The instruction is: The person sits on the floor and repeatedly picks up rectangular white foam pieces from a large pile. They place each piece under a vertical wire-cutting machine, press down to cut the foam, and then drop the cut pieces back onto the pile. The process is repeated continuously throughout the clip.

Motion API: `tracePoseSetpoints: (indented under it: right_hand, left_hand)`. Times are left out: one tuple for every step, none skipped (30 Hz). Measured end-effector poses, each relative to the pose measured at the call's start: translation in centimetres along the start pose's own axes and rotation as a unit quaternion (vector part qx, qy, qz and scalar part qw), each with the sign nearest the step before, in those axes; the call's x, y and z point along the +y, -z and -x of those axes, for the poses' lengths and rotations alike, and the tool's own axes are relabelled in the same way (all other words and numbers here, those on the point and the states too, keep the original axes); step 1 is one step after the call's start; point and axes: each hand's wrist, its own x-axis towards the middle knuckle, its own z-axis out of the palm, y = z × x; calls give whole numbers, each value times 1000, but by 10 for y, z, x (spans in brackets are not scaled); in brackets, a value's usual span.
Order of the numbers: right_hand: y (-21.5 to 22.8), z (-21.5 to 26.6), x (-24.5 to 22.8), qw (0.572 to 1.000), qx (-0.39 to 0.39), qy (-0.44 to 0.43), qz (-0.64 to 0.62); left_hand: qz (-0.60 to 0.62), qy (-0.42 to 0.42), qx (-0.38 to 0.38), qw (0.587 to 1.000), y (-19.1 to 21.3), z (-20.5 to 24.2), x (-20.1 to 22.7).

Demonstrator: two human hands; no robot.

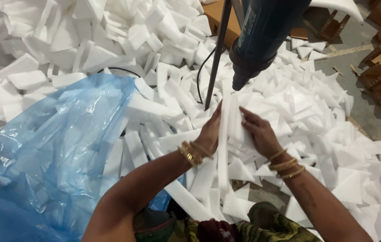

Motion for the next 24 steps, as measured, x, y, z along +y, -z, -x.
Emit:
tracePoseSetpoints:
  right_hand:
    - [5,-11,-7,1000,-6,-8,-14]
    - [9,-21,-12,999,-11,-17,-29]
    - [12,-34,-18,999,-11,-9,-41]
    - [13,-44,-23,999,-10,-3,-53]
    - [13,-52,-27,998,-10,3,-64]
    - [13,-56,-30,996,-13,2,-86]
    - [13,-58,-34,994,-17,1,-107]
    - [13,-57,-39,992,-21,0,-128]
    - [12,-53,-42,993,-11,0,-120]
    - [12,-46,-44,994,1,1,-109]
    - [10,-39,-46,995,12,2,-99]
    - [7,-32,-47,997,17,8,-77]
    - [6,-22,-46,998,23,14,-56]
    - [3,-13,-46,999,27,21,-33]
    - [1,-4,-45,999,37,0,-21]
    - [-2,5,-43,999,46,-20,-9]
    - [-4,13,-40,998,55,-40,3]
    - [-6,20,-35,999,43,-24,-2]
    - [-9,24,-28,999,32,-8,-6]
    - [-10,27,-20,1000,21,9,-11]
    - [-11,30,-13,1000,15,13,2]
    - [-11,34,-7,1000,9,19,16]
    - [-12,37,-2,999,4,24,30]
    - [-13,40,2,999,6,26,45]
  left_hand:
    - [25,-10,-23,999,3,-15,3]
    - [50,-20,-44,998,7,-28,8]
    - [75,-29,-65,995,8,-40,13]
    - [79,-11,-38,996,6,-51,18]
    - [83,6,-10,996,2,-62,24]
    - [86,25,18,996,-3,-68,28]
    - [75,35,31,996,-8,-69,32]
    - [64,45,43,996,-14,-70,36]
    - [53,54,55,996,-19,-68,40]
    - [49,30,18,998,-22,-61,41]
    - [46,5,-19,999,-22,-49,40]
    - [42,-18,-56,997,-22,-35,38]
    - [14,-32,-67,997,-21,-22,36]
    - [-13,-48,-78,996,-20,-9,34]
    - [-41,-63,-88,993,-21,2,32]
    - [-79,-37,-50,995,-22,9,31]
    - [-117,-10,-11,993,-24,16,29]
    - [-153,19,28,988,-25,23,28]
    - [-180,24,34,983,-24,32,27]
    - [-206,29,40,977,-22,41,26]
    - [-232,34,45,971,-20,49,26]
    - [-235,31,40,971,-18,55,23]
    - [-239,29,36,970,-15,60,21]
    - [-242,26,31,969,-11,64,17]
